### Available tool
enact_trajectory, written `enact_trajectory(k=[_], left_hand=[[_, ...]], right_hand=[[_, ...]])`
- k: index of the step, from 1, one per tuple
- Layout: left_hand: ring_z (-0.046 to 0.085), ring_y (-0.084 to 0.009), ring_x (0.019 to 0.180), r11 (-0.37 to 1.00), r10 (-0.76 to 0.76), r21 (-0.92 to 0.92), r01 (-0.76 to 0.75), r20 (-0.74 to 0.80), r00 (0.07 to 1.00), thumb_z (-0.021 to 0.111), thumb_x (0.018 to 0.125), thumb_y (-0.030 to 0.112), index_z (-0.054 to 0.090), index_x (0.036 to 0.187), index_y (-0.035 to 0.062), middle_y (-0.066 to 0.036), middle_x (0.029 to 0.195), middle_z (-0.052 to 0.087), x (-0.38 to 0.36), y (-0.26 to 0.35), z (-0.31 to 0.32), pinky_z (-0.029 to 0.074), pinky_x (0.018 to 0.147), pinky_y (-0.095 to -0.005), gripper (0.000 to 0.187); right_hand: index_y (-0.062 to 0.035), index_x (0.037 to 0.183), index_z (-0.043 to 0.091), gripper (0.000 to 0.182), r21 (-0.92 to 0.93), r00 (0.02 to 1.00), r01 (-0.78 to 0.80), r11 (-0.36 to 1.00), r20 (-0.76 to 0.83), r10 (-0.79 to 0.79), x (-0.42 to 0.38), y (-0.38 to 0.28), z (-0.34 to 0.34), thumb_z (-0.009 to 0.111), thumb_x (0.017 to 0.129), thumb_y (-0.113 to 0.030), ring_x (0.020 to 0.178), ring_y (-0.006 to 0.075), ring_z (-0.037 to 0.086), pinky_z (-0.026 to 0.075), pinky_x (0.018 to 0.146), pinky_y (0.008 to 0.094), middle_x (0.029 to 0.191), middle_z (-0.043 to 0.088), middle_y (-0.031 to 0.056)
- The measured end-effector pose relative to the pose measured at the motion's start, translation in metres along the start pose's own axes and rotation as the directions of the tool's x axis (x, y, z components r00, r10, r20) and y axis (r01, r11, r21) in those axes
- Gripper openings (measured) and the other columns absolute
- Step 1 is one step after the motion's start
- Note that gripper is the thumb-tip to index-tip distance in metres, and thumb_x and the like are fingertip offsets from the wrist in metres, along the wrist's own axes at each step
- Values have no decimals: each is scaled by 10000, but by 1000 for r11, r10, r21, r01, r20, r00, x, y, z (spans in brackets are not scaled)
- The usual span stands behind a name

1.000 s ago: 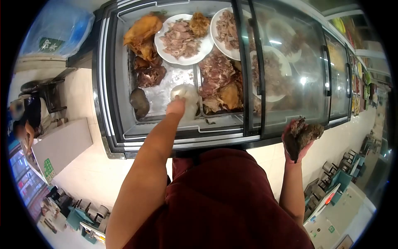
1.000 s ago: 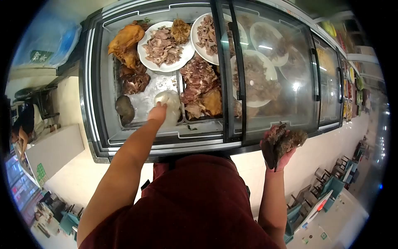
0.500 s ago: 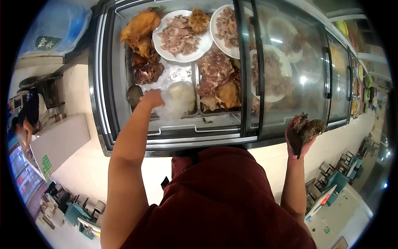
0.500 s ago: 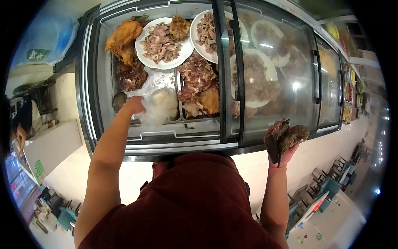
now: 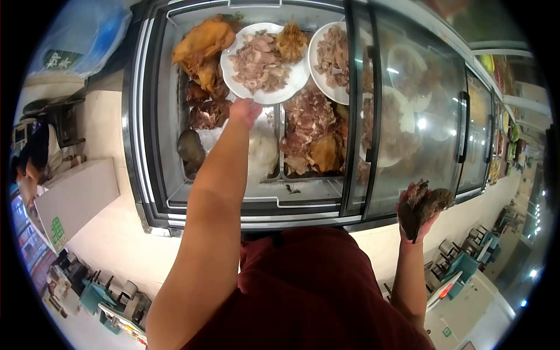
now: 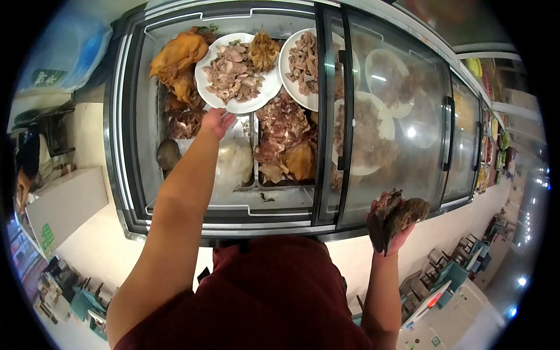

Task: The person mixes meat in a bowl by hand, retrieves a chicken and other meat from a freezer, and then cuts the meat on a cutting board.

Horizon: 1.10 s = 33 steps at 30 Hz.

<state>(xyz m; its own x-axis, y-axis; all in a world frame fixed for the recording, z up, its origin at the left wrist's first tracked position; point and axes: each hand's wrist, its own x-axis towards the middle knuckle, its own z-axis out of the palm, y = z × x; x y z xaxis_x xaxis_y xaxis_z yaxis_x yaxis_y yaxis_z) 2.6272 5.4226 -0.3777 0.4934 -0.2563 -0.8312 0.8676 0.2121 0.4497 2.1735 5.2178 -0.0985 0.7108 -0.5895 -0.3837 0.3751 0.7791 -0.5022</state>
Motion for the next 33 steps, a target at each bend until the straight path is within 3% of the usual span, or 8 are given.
enact_trajectory(k=[11,17,20,21,23,25,29,33], left_hand=[[565,-374,1097,987,-47,-146,60,91,995,487,894,-21,370,1314,48,-146,1280,494,15,-5,-1,517,937,-531,442],[590,-351,1054,988,-3,-150,22,124,992,541,894,45,477,1231,24,-147,1229,530,14,-23,-9,544,891,-477,344],[628,-314,962,987,-111,-105,120,94,989,594,877,98,577,1126,24,-138,1105,595,15,-40,-13,551,825,-411,261],[629,-287,966,991,-92,114,74,156,984,596,885,150,585,1118,26,-130,1099,611,3,-46,-8,534,852,-398,264],[629,-274,980,821,70,544,-174,206,976,627,866,251,602,1110,26,-139,1094,628,-25,-63,6,511,875,-389,333],[603,-309,1038,438,298,802,-406,296,907,682,810,330,596,1145,15,-160,1125,619,-72,-74,29,490,902,-401,468],[497,-350,1194,-79,239,876,-475,480,844,755,732,384,486,1276,-20,-169,1219,574,-114,-113,47,398,1019,-441,730],[462,-315,1230,-258,333,867,-426,493,803,784,711,402,374,1343,-41,-164,1250,550,-114,-137,55,346,1053,-442,874]], right_hand=[[-225,1406,470,635,0,998,-55,999,27,55,18,14,3,589,881,-561,1304,392,431,420,1007,610,1473,396,134],[-198,1403,476,645,-4,993,-116,993,18,116,26,14,11,570,887,-575,1291,380,447,427,998,602,1467,404,134],[-204,1381,504,625,-47,995,-95,994,16,96,29,18,18,566,886,-581,1273,386,462,437,984,600,1456,418,134],[-204,1381,504,625,-52,995,-97,994,14,98,30,19,20,566,886,-581,1273,386,462,437,984,600,1456,418,134],[-227,1357,529,592,-82,994,-108,991,13,110,32,20,24,568,884,-582,1249,390,479,451,970,590,1435,440,130],[-240,1349,535,582,-101,993,-112,989,8,114,34,24,29,570,881,-585,1239,388,484,459,963,582,1425,448,128],[-228,1378,519,553,-25,982,-159,987,101,161,34,24,28,576,909,-515,1334,412,394,381,1036,611,1505,369,151],[-257,1326,557,585,-137,995,-98,986,-9,98,26,27,34,597,854,-601,1217,376,496,473,954,553,1409,459,121]])
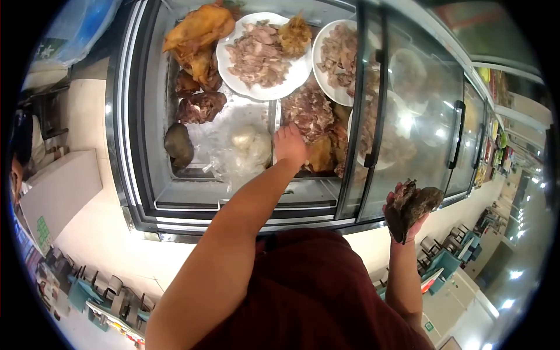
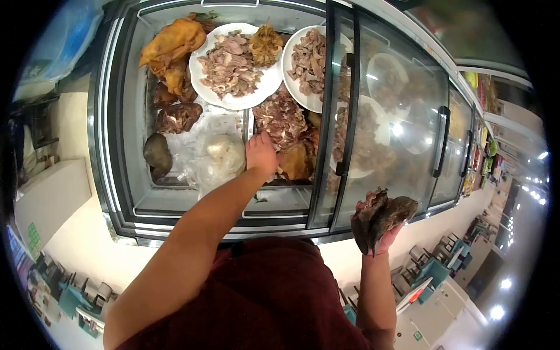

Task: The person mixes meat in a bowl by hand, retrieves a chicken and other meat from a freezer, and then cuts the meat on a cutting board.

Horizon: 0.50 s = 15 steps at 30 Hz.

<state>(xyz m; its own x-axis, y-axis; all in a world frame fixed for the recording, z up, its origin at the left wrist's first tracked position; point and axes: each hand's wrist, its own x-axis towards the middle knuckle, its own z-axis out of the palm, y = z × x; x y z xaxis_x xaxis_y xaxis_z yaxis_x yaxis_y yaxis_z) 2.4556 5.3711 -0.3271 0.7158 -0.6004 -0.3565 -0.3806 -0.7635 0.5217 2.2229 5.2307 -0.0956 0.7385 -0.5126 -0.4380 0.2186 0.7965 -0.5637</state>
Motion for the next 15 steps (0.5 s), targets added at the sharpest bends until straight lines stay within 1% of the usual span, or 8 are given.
enact_trajectory(k=[3,7,9,10,12,13,14,15], left_hand=[[494,-284,1172,993,-111,49,106,117,987,793,708,398,382,1311,-12,-142,1191,574,14,2,7,339,1042,-426,837],[529,-302,1134,995,-97,-4,98,106,990,799,683,384,449,1254,3,-155,1123,600,17,-1,-7,388,1005,-415,771],[591,-328,1063,981,-40,-175,81,225,973,790,649,360,500,1249,-9,-183,1100,631,16,-5,-30,465,931,-406,762],[591,-328,1063,982,-45,-170,87,238,970,790,649,360,500,1249,-9,-183,1100,631,11,-11,-36,465,931,-406,762],[623,-359,1015,922,68,-386,35,248,966,768,656,286,542,1217,-30,-204,1068,655,9,-25,-59,504,863,-421,683],[626,-365,1023,880,82,-463,100,357,930,759,640,274,515,1285,-29,-212,1100,659,7,-28,-72,504,870,-428,753],[626,-365,1023,880,80,-463,104,361,929,759,640,274,515,1285,-29,-212,1100,659,4,-35,-77,504,870,-428,753],[616,-367,1036,871,205,-492,4,371,905,767,636,274,520,1282,-24,-213,1099,651,1,-42,-80,494,883,-428,753]], right_hand=[[-265,1341,543,606,41,1000,-24,999,3,24,-7,-2,-4,614,843,-603,1219,369,492,469,957,552,1417,450,118],[-278,1360,527,632,11,1000,1,1000,6,-1,-16,-3,-20,639,827,-600,1247,371,469,458,965,561,1439,432,113],[-281,1363,524,641,22,1000,7,1000,5,-7,-23,-5,-26,652,820,-595,1258,374,462,453,970,567,1448,425,111],[-281,1362,524,645,33,1000,9,999,-25,-9,-27,-5,-28,662,814,-591,1264,377,457,449,974,570,1451,423,111],[-282,1361,524,649,42,999,8,999,-49,-6,-25,-6,-28,671,808,-586,1270,379,453,445,978,573,1454,421,111],[-280,1358,526,650,50,999,2,999,-55,1,-24,-7,-27,679,803,-582,1270,381,452,442,980,575,1452,423,111],[-278,1354,528,651,58,998,-3,998,-61,6,-24,-7,-26,687,798,-577,1271,382,451,440,981,578,1450,425,112],[-278,1354,528,651,57,998,-4,998,-65,7,-24,-6,-25,687,798,-577,1271,382,451,440,981,578,1450,425,112]])
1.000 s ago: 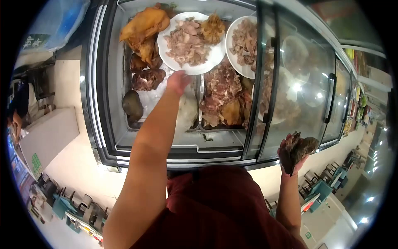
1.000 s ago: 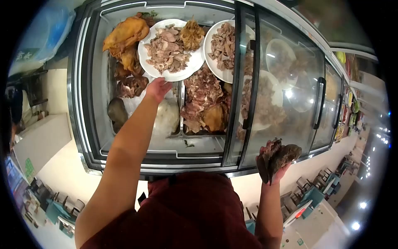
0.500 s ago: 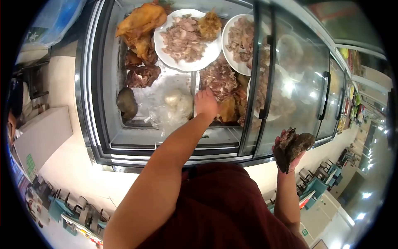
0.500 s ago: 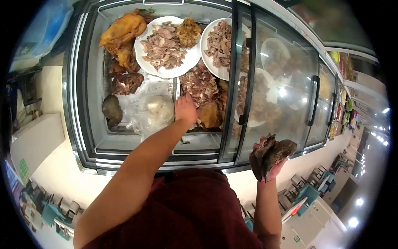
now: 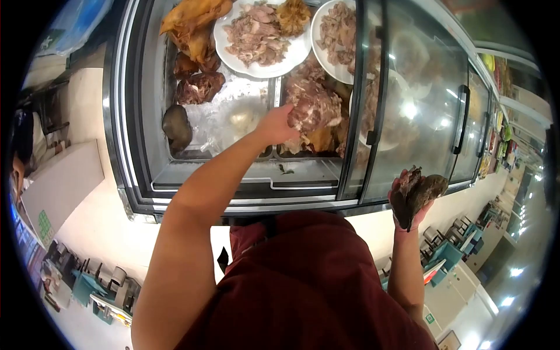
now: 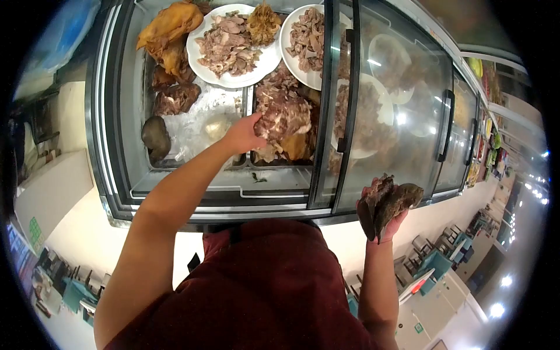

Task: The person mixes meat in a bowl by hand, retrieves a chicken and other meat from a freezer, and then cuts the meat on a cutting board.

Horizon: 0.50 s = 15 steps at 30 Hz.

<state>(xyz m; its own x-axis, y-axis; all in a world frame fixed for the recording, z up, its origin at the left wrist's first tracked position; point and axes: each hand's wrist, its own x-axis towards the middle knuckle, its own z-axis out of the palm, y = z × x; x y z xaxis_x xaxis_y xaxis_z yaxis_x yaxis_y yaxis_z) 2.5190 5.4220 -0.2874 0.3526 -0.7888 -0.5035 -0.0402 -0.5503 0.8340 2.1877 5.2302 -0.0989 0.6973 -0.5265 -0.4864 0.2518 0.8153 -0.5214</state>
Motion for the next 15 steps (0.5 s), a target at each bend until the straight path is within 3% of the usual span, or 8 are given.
enact_trajectory(k=[1,2,4,5,8,13,15], left_hand=[[606,-369,1049,994,104,6,-105,76,992,775,632,274,524,1279,-19,-215,1099,643,-4,-4,-3,485,895,-427,753],[606,-369,1049,994,106,1,-106,78,991,775,632,274,524,1279,-19,-215,1099,643,-9,-8,-3,485,895,-427,753],[567,-360,1105,863,312,365,-349,159,937,788,634,268,519,1287,-4,-197,1128,620,-20,-15,-1,453,941,-420,757],[567,-360,1105,866,312,360,-348,155,937,788,634,268,519,1287,-4,-197,1128,620,-24,-17,5,453,941,-420,757],[494,-340,1156,696,268,580,-423,336,903,773,669,242,481,1320,-3,-185,1160,574,-35,-19,37,388,1009,-419,754],[465,-346,1192,560,336,702,-440,293,895,743,737,282,453,1353,-10,-181,1224,553,-25,-39,90,349,1031,-467,742],[446,-343,1238,570,187,684,-456,432,882,754,742,324,426,1383,-9,-177,1278,536,-27,-22,78,339,1050,-459,794]], right_hand=[[-275,1349,531,644,-3,1000,-4,1000,10,4,0,0,2,684,800,-576,1267,381,453,442,979,577,1447,428,113],[-273,1344,534,638,-7,1000,-9,1000,21,9,-1,0,4,681,802,-575,1263,379,454,444,976,577,1443,430,115],[-259,1364,525,608,7,994,-27,1000,102,26,1,1,4,628,846,-560,1302,391,420,406,1009,593,1480,393,127],[-245,1384,517,580,25,982,-50,998,184,44,2,1,4,576,891,-545,1340,403,386,367,1043,610,1516,356,139],[-246,1386,513,578,32,985,-72,997,162,66,2,3,12,585,891,-535,1345,401,379,365,1048,611,1522,344,135],[-255,1395,501,588,-25,979,-63,998,191,67,0,7,20,597,886,-533,1352,396,373,363,1054,610,1528,329,127],[-258,1398,497,591,-42,975,-61,997,210,68,0,11,29,607,883,-528,1351,393,375,363,1056,609,1527,327,124]])
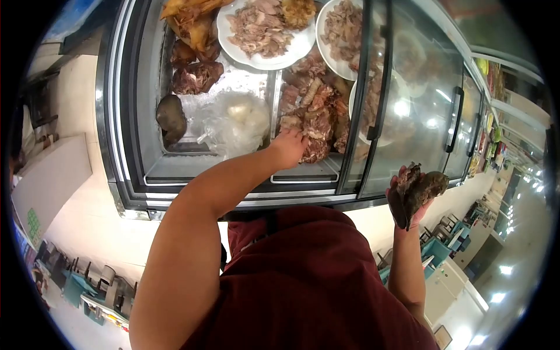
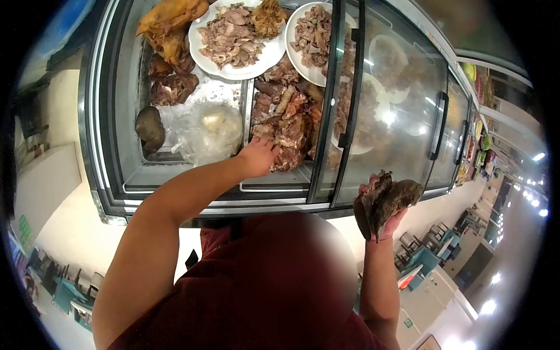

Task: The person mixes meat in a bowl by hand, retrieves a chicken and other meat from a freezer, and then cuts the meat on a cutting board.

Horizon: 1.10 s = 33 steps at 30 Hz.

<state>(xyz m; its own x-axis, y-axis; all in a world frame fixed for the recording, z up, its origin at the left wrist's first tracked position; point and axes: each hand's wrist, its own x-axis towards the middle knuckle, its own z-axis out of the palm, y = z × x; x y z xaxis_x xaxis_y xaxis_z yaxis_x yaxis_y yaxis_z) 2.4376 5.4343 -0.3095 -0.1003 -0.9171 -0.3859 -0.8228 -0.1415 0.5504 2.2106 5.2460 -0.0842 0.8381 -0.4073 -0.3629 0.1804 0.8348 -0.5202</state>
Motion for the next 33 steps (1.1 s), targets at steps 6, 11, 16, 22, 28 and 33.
enact_trajectory(k=[6,11,16,22,28,33], left_hand=[[394,-344,1325,1000,-7,-14,9,89,996,755,763,381,399,1414,8,-172,1338,517,1,-3,-8,323,1079,-443,831],[452,-324,1257,998,-20,-51,23,58,998,631,838,496,535,1297,23,-159,1262,569,-4,-2,-25,341,1050,-447,666],[503,-326,1200,957,-141,-265,119,-67,988,543,887,555,651,1147,45,-161,1205,603,6,-11,-17,375,1035,-446,582],[630,-372,958,794,-479,-526,305,-233,846,552,903,416,676,998,18,-207,951,672,38,-30,-13,502,858,-443,428],[655,-388,938,534,-663,-725,434,-41,747,569,882,431,671,983,-30,-226,981,686,95,-41,-35,512,839,-464,483],[646,-367,1000,539,-678,-712,449,-50,733,613,874,437,623,1127,-13,-235,1038,676,131,-34,-46,501,881,-457,517]], right_hand=[[-256,1398,492,592,43,999,-29,999,-18,30,6,0,0,646,876,-490,1340,384,391,381,1051,601,1518,336,125],[-248,1388,499,582,22,998,-26,999,-53,27,6,3,2,633,882,-502,1316,384,420,405,1031,592,1504,353,131],[-245,1384,504,577,4,999,-22,1000,-27,22,4,1,-6,607,889,-522,1316,387,420,400,1031,594,1502,361,134],[-243,1384,505,573,43,998,-24,999,-48,27,1,-2,-22,566,901,-545,1322,392,414,383,1040,604,1503,365,130],[-244,1392,499,572,52,997,-22,998,-70,26,-4,-10,-34,540,913,-553,1318,387,419,390,1043,588,1502,368,126],[-256,1397,494,578,73,995,-11,997,-98,18,-10,-19,-43,544,909,-561,1306,379,433,408,1031,578,1501,372,126]])
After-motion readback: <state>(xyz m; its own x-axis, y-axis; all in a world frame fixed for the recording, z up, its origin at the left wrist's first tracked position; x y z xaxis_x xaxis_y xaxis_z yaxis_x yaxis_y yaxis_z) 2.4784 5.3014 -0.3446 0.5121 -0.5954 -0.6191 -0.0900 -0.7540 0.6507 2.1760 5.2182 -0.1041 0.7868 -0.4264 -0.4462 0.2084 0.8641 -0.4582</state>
